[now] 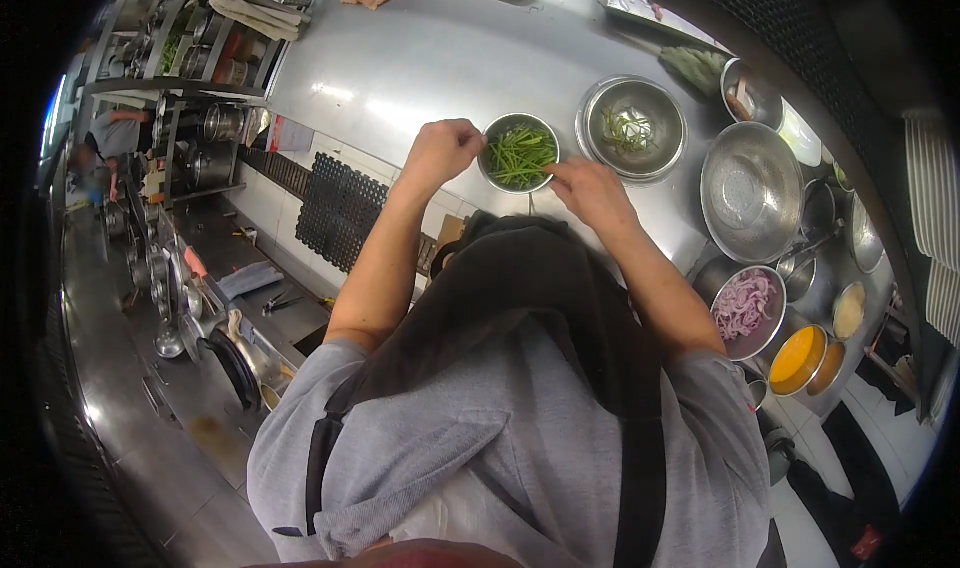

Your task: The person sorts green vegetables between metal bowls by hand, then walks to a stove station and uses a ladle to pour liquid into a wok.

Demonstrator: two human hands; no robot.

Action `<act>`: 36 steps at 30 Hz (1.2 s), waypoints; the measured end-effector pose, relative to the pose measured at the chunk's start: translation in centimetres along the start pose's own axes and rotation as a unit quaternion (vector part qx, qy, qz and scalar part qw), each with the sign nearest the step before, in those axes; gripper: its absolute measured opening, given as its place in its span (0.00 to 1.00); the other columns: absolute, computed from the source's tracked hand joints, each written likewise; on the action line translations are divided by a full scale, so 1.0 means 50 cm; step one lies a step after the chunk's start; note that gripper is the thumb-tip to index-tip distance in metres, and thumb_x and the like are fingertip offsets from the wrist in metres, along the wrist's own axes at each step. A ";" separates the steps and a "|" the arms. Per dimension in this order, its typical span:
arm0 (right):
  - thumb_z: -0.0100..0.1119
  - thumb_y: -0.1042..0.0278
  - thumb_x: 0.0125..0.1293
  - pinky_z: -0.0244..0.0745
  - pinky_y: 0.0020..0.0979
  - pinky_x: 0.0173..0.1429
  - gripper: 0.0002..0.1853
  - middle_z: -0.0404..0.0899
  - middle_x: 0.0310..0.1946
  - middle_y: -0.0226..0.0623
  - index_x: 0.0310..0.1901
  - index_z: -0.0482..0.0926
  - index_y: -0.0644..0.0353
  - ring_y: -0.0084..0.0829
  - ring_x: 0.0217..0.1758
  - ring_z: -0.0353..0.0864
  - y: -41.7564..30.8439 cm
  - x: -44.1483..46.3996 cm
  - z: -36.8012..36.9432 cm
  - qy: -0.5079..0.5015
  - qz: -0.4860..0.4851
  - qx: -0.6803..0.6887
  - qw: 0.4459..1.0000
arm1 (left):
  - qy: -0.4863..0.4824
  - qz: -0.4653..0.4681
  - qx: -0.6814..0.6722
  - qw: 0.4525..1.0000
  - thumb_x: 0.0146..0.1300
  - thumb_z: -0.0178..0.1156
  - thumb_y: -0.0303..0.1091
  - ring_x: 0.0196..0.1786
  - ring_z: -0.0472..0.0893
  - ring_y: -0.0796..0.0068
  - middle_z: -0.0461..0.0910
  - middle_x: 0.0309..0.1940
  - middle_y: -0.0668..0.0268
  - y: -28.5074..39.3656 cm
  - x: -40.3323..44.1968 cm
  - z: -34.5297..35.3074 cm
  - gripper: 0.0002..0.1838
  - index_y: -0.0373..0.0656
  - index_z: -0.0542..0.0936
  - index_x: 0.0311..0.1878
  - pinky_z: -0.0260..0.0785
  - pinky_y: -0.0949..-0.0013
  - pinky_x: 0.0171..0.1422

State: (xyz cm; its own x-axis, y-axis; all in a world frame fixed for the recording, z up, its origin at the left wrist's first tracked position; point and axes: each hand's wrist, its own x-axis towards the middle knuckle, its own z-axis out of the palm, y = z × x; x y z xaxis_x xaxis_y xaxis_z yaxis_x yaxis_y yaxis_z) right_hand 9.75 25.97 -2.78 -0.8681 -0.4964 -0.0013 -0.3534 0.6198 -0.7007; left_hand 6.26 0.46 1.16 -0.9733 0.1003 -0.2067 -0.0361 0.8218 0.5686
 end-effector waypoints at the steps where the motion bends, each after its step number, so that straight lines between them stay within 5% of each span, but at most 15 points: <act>1: 0.63 0.68 0.60 0.76 0.44 0.44 0.12 0.80 0.34 0.40 0.46 0.84 0.57 0.46 0.39 0.81 0.001 0.000 0.000 -0.001 0.000 0.005 1.000 | 0.010 -0.001 -0.001 1.000 0.58 0.63 0.32 0.36 0.85 0.57 0.85 0.31 0.53 -0.002 0.003 0.005 0.09 0.40 0.85 0.41 0.77 0.60 0.44; 8: 0.63 0.67 0.60 0.75 0.44 0.44 0.12 0.80 0.33 0.41 0.45 0.84 0.57 0.47 0.38 0.81 -0.016 -0.004 -0.013 -0.003 0.008 0.003 1.000 | 0.033 0.093 0.037 0.994 0.58 0.61 0.32 0.38 0.85 0.52 0.84 0.33 0.51 0.011 0.029 0.079 0.09 0.42 0.85 0.40 0.77 0.54 0.46; 16: 0.62 0.67 0.61 0.74 0.44 0.42 0.11 0.80 0.32 0.41 0.45 0.84 0.58 0.46 0.37 0.80 -0.018 -0.011 -0.023 0.031 0.007 0.012 0.999 | -0.084 0.021 0.158 0.984 0.59 0.59 0.33 0.40 0.84 0.49 0.84 0.34 0.51 0.039 0.037 0.101 0.08 0.41 0.84 0.37 0.77 0.52 0.47; 19: 0.63 0.67 0.61 0.75 0.43 0.41 0.11 0.80 0.31 0.41 0.45 0.84 0.59 0.46 0.36 0.81 -0.013 -0.006 -0.030 0.054 0.006 0.045 0.998 | -0.053 0.081 0.070 0.993 0.59 0.60 0.32 0.37 0.85 0.54 0.85 0.33 0.53 0.021 0.018 0.069 0.08 0.41 0.85 0.37 0.77 0.56 0.44; 27: 0.63 0.68 0.62 0.75 0.42 0.41 0.11 0.81 0.34 0.42 0.45 0.84 0.58 0.45 0.36 0.81 -0.054 0.044 -0.046 0.082 -0.006 0.059 0.995 | -0.155 0.010 -0.167 0.974 0.60 0.65 0.30 0.32 0.78 0.80 0.81 0.25 0.68 0.026 -0.007 0.023 0.06 0.39 0.84 0.39 0.72 0.72 0.39; 32: 0.63 0.68 0.61 0.76 0.41 0.41 0.11 0.82 0.34 0.43 0.45 0.84 0.57 0.46 0.36 0.81 -0.052 0.057 -0.035 0.045 -0.060 0.044 0.996 | -0.164 0.012 -0.236 0.958 0.62 0.65 0.30 0.30 0.75 0.83 0.79 0.25 0.72 0.029 -0.011 0.027 0.07 0.39 0.84 0.42 0.69 0.75 0.37; 35: 0.62 0.69 0.62 0.75 0.36 0.35 0.10 0.83 0.30 0.40 0.44 0.84 0.62 0.40 0.30 0.82 -0.050 0.059 -0.036 0.024 -0.004 0.106 0.994 | -0.166 -0.016 -0.250 0.954 0.63 0.64 0.30 0.29 0.73 0.84 0.78 0.26 0.73 0.046 -0.014 0.007 0.09 0.38 0.83 0.44 0.68 0.75 0.34; 36: 0.63 0.69 0.63 0.73 0.32 0.32 0.10 0.83 0.28 0.37 0.43 0.84 0.64 0.33 0.27 0.81 -0.047 0.059 -0.035 -0.001 0.094 0.228 0.969 | -0.168 -0.038 -0.251 0.953 0.63 0.63 0.30 0.28 0.73 0.84 0.78 0.26 0.73 0.051 -0.015 0.002 0.10 0.38 0.83 0.46 0.67 0.75 0.33</act>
State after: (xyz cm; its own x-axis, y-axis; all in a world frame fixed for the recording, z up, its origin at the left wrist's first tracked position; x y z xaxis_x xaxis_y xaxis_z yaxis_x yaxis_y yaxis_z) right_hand 7.40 24.09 0.09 -0.9011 -0.4026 -0.1611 0.0024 0.3669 -0.9303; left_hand 6.92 2.54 2.70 -0.8395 0.2946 -0.4566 -0.2885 0.4704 0.8340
